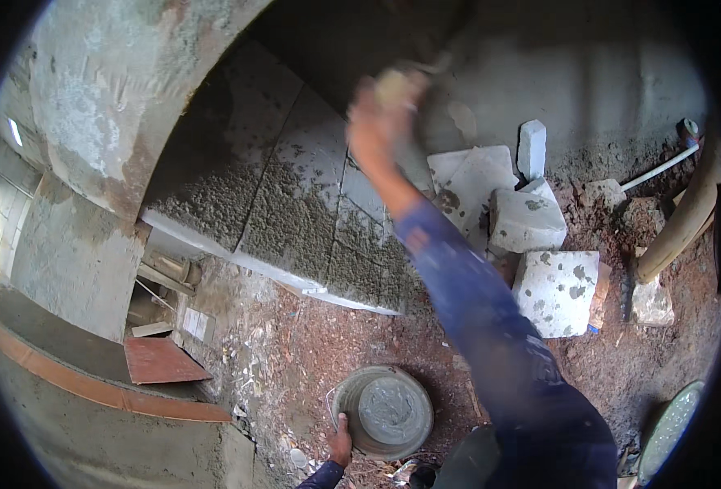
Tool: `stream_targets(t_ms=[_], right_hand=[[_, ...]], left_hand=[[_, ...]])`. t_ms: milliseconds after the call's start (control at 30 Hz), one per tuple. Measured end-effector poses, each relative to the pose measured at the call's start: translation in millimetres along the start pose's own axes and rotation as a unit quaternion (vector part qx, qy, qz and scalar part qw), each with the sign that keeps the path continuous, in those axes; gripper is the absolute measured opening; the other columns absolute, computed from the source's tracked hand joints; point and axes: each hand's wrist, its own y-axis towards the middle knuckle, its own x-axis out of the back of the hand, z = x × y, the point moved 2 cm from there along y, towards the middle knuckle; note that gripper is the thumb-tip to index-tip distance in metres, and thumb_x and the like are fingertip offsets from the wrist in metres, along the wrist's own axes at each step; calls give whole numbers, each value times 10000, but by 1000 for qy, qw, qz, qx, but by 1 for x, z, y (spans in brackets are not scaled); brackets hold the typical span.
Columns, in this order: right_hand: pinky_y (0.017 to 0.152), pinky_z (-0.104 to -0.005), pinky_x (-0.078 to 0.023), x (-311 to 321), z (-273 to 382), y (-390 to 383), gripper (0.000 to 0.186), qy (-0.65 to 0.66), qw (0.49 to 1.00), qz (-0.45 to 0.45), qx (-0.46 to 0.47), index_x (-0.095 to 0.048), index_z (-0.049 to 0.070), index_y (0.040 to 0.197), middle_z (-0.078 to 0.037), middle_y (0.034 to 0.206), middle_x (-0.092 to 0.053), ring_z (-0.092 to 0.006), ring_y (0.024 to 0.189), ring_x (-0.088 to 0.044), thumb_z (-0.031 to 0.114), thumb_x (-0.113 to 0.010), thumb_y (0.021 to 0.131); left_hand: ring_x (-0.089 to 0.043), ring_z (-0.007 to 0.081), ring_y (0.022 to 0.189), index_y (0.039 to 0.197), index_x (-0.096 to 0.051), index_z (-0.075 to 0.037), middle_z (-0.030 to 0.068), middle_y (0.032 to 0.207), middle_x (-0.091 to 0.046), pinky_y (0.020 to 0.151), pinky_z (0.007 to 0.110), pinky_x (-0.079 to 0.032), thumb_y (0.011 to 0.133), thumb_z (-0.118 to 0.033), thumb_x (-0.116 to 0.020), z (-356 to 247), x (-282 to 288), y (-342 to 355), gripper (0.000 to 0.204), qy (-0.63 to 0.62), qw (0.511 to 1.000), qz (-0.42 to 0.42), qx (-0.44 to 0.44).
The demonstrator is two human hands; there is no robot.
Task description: The person scoops mortar from a bowl with a trowel and applies it onto the wall surface.
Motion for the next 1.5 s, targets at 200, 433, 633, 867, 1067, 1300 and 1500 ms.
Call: stream_targets(t_ms=[200, 433, 633, 867, 1067, 1300, 1500], right_hand=[[861, -416, -501, -65, -24, -80, 502, -18, 819, 450, 356, -493, 31, 1318, -231, 1160, -598, -375, 1039, -598, 255, -581, 878], [630, -396, -494, 210, 66, -111, 375, -178, 580, 747, -273, -465, 23, 1099, -83, 878, -539, -229, 703, -580, 323, -572, 901], [625, -473, -520, 305, 109, -176, 240, -277, 334, 888, -151, -583, -30, 905, -219, 766, -626, -372, 717, -656, 204, -540, 868], [633, -492, -537, 365, 57, -257, 260, -222, 313, 915, -122, -653, -55, 803, -243, 733, -642, -384, 696, -670, 176, -534, 810], [778, -476, -493, 356, 60, -223, 309, -200, 400, 846, -290, -636, 34, 968, -218, 955, -636, -384, 903, -623, 318, -562, 874], [833, -428, -485, 329, 81, -206, 485, -234, 447, 794, -339, -543, -71, 1158, -235, 990, -640, -336, 945, -638, 334, -580, 893], [491, -233, -475, 312, 88, -150, 395, -39, 411, 502, -759, -491, 43, 1312, -37, 797, -526, -109, 661, -553, 235, -537, 970]], left_hand=[[-583, 214, 973, 1228, -576, 80, 133, 1102, -643, 876, 353, -468, 948, -460, -569, 46, 9, 16, 608, -121, 993, 8, 8], [-589, 206, 1007, 1242, -544, 17, 128, 1147, -621, 871, 373, -499, 963, -375, -578, 13, -7, 12, 482, -346, 929, 115, 61], [-570, 165, 897, 1115, -593, -19, 61, 1017, -621, 805, 348, -496, 969, -371, -574, -2, -4, -12, 381, -322, 941, 96, 31], [-539, 139, 966, 1179, -601, 13, 46, 1063, -610, 877, 306, -437, 955, -351, -598, -1, -25, -5, 427, -248, 965, 76, -36], [-563, 200, 1075, 1285, -548, 50, 104, 1206, -611, 933, 353, -454, 940, -485, -574, -46, -5, 11, 637, -283, 949, 124, -58], [-590, 194, 983, 1250, -569, 65, 137, 1173, -616, 895, 350, -480, 900, -570, -585, -23, -3, 31, 726, -252, 960, 123, 15], [-558, 206, 1130, 1255, -579, 48, 125, 1236, -608, 990, 362, -430, 972, -467, -518, 40, -22, 37, 591, -271, 948, 166, -17]])
